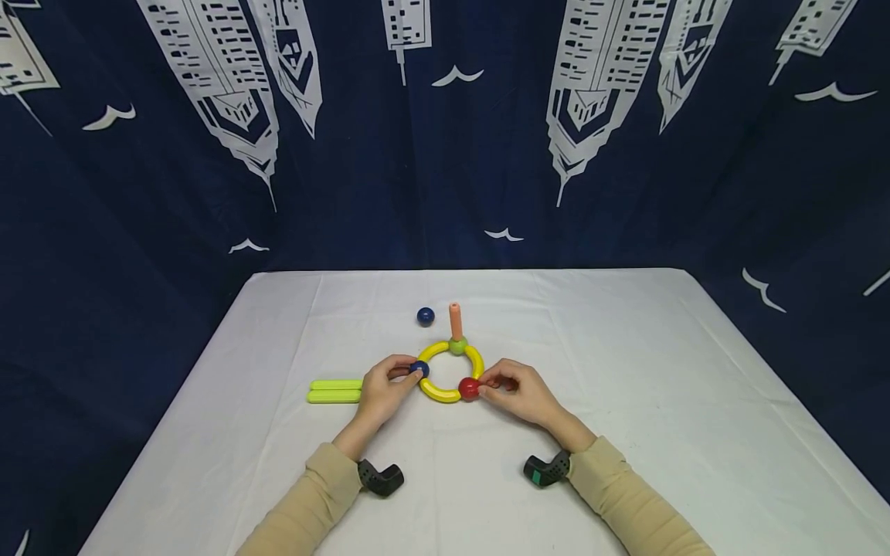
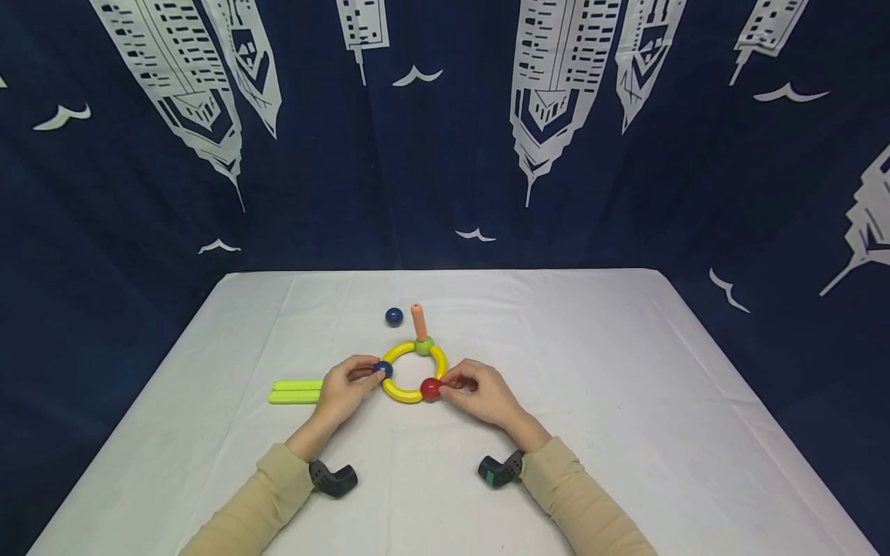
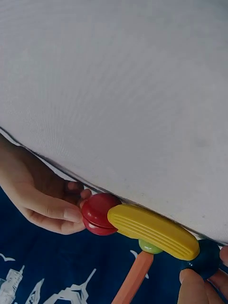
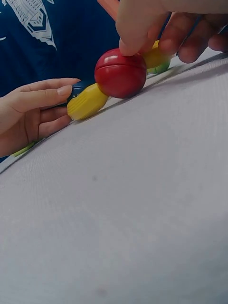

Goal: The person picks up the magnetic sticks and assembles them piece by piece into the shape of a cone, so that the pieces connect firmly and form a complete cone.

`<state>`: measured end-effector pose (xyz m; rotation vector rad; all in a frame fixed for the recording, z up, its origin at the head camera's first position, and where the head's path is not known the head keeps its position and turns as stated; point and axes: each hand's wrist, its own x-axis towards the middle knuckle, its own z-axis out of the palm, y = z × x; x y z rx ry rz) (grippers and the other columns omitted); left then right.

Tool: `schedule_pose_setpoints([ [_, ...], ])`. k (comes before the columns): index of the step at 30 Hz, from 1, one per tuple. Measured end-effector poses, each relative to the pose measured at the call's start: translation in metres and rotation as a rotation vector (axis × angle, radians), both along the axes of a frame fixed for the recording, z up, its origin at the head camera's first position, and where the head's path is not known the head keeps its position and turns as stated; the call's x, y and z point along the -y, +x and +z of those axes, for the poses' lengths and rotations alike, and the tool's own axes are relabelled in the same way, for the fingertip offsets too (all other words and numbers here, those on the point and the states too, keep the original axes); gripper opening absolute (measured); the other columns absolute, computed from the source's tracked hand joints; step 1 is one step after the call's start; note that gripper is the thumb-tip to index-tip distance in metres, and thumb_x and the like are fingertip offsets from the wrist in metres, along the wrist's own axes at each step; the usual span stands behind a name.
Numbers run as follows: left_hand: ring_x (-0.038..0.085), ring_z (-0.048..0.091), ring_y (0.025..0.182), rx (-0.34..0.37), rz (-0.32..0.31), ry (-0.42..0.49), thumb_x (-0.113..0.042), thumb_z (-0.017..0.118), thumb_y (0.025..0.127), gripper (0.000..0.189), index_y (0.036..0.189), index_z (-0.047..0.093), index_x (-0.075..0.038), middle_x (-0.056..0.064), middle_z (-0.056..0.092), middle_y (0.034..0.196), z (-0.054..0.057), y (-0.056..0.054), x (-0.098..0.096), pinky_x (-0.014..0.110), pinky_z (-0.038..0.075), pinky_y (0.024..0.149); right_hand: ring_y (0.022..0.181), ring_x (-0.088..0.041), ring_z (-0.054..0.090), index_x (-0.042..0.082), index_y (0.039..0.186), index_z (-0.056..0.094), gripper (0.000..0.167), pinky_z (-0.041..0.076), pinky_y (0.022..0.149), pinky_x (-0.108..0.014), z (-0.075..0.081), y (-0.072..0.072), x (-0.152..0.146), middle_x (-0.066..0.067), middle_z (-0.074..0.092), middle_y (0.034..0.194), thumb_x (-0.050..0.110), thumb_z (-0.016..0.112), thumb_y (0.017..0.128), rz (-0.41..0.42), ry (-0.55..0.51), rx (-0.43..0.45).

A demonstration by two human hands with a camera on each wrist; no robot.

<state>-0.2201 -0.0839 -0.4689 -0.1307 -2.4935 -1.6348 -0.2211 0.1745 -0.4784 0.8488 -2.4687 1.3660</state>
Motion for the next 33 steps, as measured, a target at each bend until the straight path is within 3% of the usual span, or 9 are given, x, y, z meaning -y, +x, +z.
schedule_pose_setpoints([
  [4, 0.020, 0.062, 0.093, 0.000, -0.003, -0.017, -0.015, 0.071, 0.084, 0.024, 0.107, 0.068, -0.007, 0.006, 0.066, 0.105, -0.001, -0.001, 0.000, 0.034, 0.050, 0.084, 0.077, -0.016, 0.057, 0.011, 0.087, 0.069, 0.010, 0.047, 0.063, -0.026, 0.004, 0.001, 0.000, 0.000, 0.061, 0.092, 0.009, 0.074, 0.079, -0.004, 0.016, -0.035],
  [8, 0.020, 0.062, 0.093, -0.021, -0.011, -0.027, -0.015, 0.070, 0.085, 0.026, 0.109, 0.068, -0.006, 0.007, 0.065, 0.106, -0.002, -0.002, 0.000, 0.034, 0.050, 0.083, 0.092, -0.012, 0.056, 0.016, 0.099, 0.068, 0.020, 0.045, 0.069, -0.024, -0.007, -0.007, -0.004, 0.003, 0.058, 0.110, 0.020, 0.074, 0.080, -0.048, 0.064, -0.047],
  [12, 0.021, 0.063, 0.093, -0.028, -0.028, -0.046, -0.015, 0.069, 0.086, 0.027, 0.111, 0.067, -0.007, 0.008, 0.067, 0.105, -0.002, -0.003, 0.001, 0.036, 0.050, 0.083, 0.107, -0.017, 0.052, 0.015, 0.108, 0.067, 0.026, 0.046, 0.079, -0.032, -0.007, -0.008, -0.005, -0.001, 0.055, 0.125, 0.021, 0.071, 0.083, -0.063, 0.111, -0.041],
  [18, 0.022, 0.063, 0.097, 0.040, -0.074, -0.067, -0.018, 0.066, 0.088, 0.032, 0.117, 0.064, -0.005, 0.009, 0.066, 0.109, 0.008, -0.003, 0.003, 0.037, 0.051, 0.082, 0.119, -0.024, 0.046, 0.015, 0.102, 0.068, 0.018, 0.043, 0.092, -0.046, -0.006, -0.007, -0.005, -0.005, 0.054, 0.130, 0.020, 0.069, 0.085, -0.050, 0.152, -0.039],
  [22, 0.023, 0.061, 0.100, 0.077, -0.066, -0.040, -0.017, 0.066, 0.087, 0.033, 0.118, 0.063, -0.005, 0.008, 0.066, 0.108, 0.019, -0.004, 0.009, 0.033, 0.053, 0.077, 0.119, -0.025, 0.046, 0.014, 0.102, 0.068, 0.018, 0.041, 0.094, -0.047, -0.005, -0.006, -0.004, -0.006, 0.055, 0.127, 0.020, 0.068, 0.086, -0.039, 0.158, -0.035],
  [27, 0.023, 0.061, 0.097, 0.021, -0.079, -0.032, -0.017, 0.067, 0.087, 0.031, 0.115, 0.064, -0.002, 0.008, 0.067, 0.105, 0.034, -0.008, 0.028, 0.034, 0.051, 0.080, 0.117, -0.025, 0.047, 0.014, 0.101, 0.068, 0.017, 0.042, 0.092, -0.046, -0.005, -0.006, -0.003, -0.005, 0.056, 0.125, 0.020, 0.069, 0.085, -0.041, 0.152, -0.027],
  [30, 0.023, 0.060, 0.093, -0.015, -0.155, -0.042, -0.019, 0.066, 0.088, 0.031, 0.113, 0.064, 0.000, 0.010, 0.067, 0.103, 0.043, -0.013, 0.050, 0.035, 0.049, 0.081, 0.116, -0.023, 0.047, 0.016, 0.101, 0.068, 0.016, 0.043, 0.091, -0.045, -0.005, -0.007, -0.003, -0.004, 0.055, 0.124, 0.021, 0.068, 0.086, -0.040, 0.155, -0.012],
  [33, 0.020, 0.061, 0.089, 0.003, -0.244, -0.042, -0.020, 0.066, 0.088, 0.032, 0.112, 0.064, 0.002, 0.011, 0.067, 0.101, 0.048, -0.018, 0.076, 0.032, 0.049, 0.079, 0.115, -0.022, 0.047, 0.018, 0.101, 0.068, 0.015, 0.044, 0.090, -0.043, -0.005, -0.007, -0.004, -0.003, 0.055, 0.124, 0.024, 0.068, 0.087, -0.040, 0.167, -0.004],
])
